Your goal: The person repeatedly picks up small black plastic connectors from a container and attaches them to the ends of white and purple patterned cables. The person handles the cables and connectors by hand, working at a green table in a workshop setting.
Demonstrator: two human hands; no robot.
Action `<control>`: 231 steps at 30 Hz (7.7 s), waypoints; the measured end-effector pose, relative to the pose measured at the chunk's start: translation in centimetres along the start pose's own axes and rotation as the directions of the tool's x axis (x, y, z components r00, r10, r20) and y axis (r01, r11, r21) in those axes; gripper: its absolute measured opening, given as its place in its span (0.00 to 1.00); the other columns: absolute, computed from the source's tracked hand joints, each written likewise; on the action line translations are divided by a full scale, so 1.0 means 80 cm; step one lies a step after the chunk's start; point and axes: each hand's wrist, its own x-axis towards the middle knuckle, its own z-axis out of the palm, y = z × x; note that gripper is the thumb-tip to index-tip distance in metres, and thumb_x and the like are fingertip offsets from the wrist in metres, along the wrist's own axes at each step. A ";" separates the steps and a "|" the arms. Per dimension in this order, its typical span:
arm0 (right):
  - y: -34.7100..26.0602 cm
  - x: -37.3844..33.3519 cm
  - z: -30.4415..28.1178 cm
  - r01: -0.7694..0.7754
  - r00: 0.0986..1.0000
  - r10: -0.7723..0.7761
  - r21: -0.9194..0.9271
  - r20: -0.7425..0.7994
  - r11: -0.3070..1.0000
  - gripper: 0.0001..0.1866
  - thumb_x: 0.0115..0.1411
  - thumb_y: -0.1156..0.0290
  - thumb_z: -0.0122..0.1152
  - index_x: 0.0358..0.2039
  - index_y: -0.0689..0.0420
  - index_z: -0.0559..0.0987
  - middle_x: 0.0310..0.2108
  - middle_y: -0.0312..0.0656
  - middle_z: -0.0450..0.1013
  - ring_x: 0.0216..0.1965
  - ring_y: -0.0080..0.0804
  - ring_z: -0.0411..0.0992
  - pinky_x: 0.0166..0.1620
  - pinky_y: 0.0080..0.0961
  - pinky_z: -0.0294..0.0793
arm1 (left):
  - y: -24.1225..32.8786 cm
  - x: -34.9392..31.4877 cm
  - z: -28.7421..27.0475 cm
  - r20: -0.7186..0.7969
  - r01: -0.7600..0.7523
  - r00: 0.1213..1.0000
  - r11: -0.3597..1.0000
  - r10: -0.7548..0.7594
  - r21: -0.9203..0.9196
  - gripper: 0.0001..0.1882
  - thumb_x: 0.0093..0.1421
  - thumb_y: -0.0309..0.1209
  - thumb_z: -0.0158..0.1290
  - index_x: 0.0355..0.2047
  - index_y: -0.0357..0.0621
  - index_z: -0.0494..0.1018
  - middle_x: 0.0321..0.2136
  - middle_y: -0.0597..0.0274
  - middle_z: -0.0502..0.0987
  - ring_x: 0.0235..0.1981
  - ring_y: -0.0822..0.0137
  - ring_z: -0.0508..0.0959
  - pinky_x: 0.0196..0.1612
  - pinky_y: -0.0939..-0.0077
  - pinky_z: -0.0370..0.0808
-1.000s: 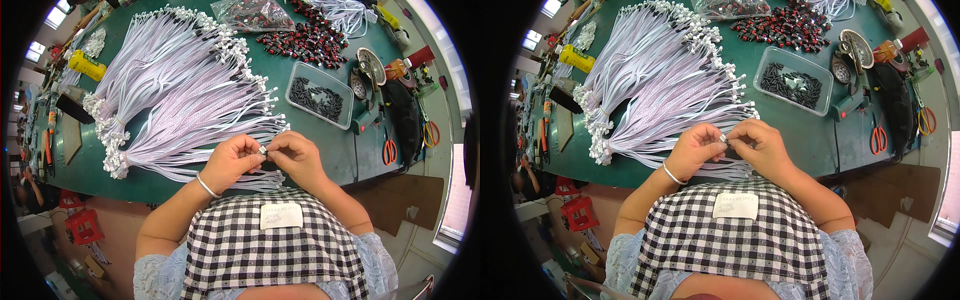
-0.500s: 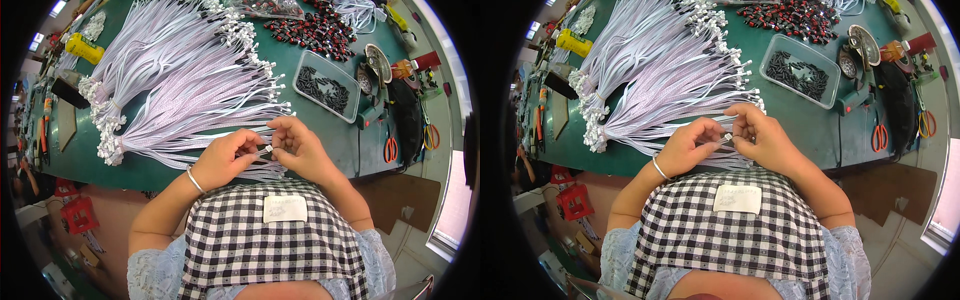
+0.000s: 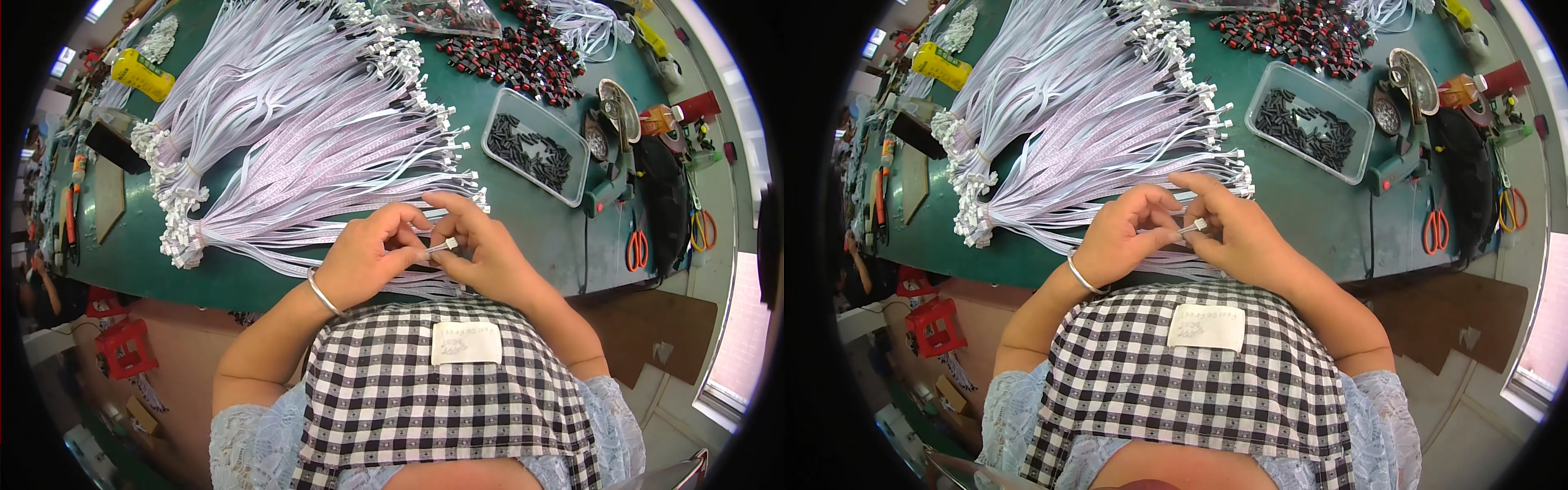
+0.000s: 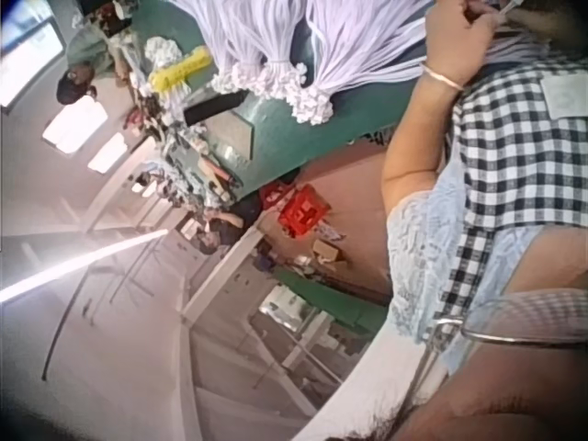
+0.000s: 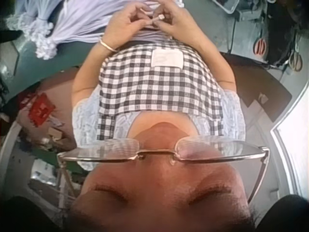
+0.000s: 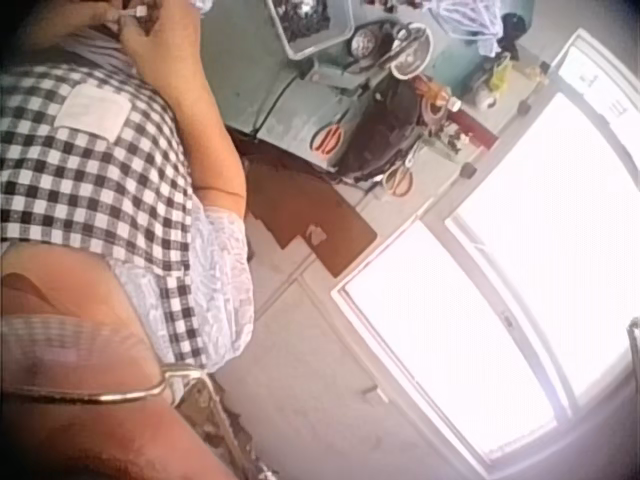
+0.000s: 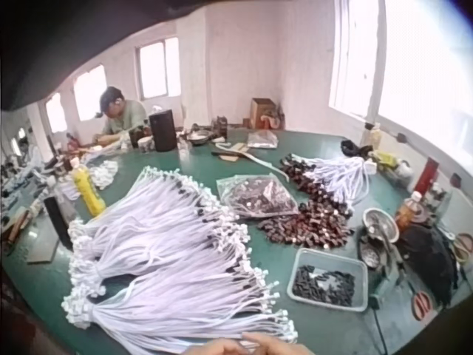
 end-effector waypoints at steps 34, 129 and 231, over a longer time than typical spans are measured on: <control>0.014 0.019 -0.206 0.004 0.976 -0.198 -0.913 -0.085 0.408 0.15 0.49 0.74 0.59 0.40 0.59 0.76 0.36 0.46 0.72 0.41 0.44 0.70 0.44 0.35 0.70 | 0.003 0.005 0.042 0.230 -0.481 0.856 0.550 0.464 0.683 0.06 0.50 0.25 0.56 0.30 0.43 0.73 0.27 0.59 0.72 0.30 0.56 0.74 0.33 0.66 0.72; 0.025 -0.045 -0.006 0.223 0.893 -0.317 -0.296 -0.321 0.929 0.06 0.50 0.83 0.60 0.30 0.60 0.78 0.30 0.39 0.73 0.29 0.27 0.72 0.31 0.20 0.71 | -0.004 0.006 0.045 -0.020 0.073 0.997 0.997 -0.073 -0.012 0.06 0.56 0.27 0.54 0.34 0.37 0.74 0.24 0.66 0.74 0.22 0.79 0.72 0.26 0.84 0.69; 0.031 -0.033 0.005 0.081 0.886 -0.081 -0.020 -0.456 0.997 0.04 0.52 0.79 0.63 0.30 0.61 0.79 0.28 0.39 0.76 0.27 0.20 0.73 0.30 0.16 0.72 | -0.010 0.009 0.025 0.042 0.176 0.984 0.946 -0.171 -0.274 0.04 0.57 0.25 0.56 0.32 0.40 0.72 0.23 0.66 0.74 0.19 0.81 0.69 0.22 0.89 0.68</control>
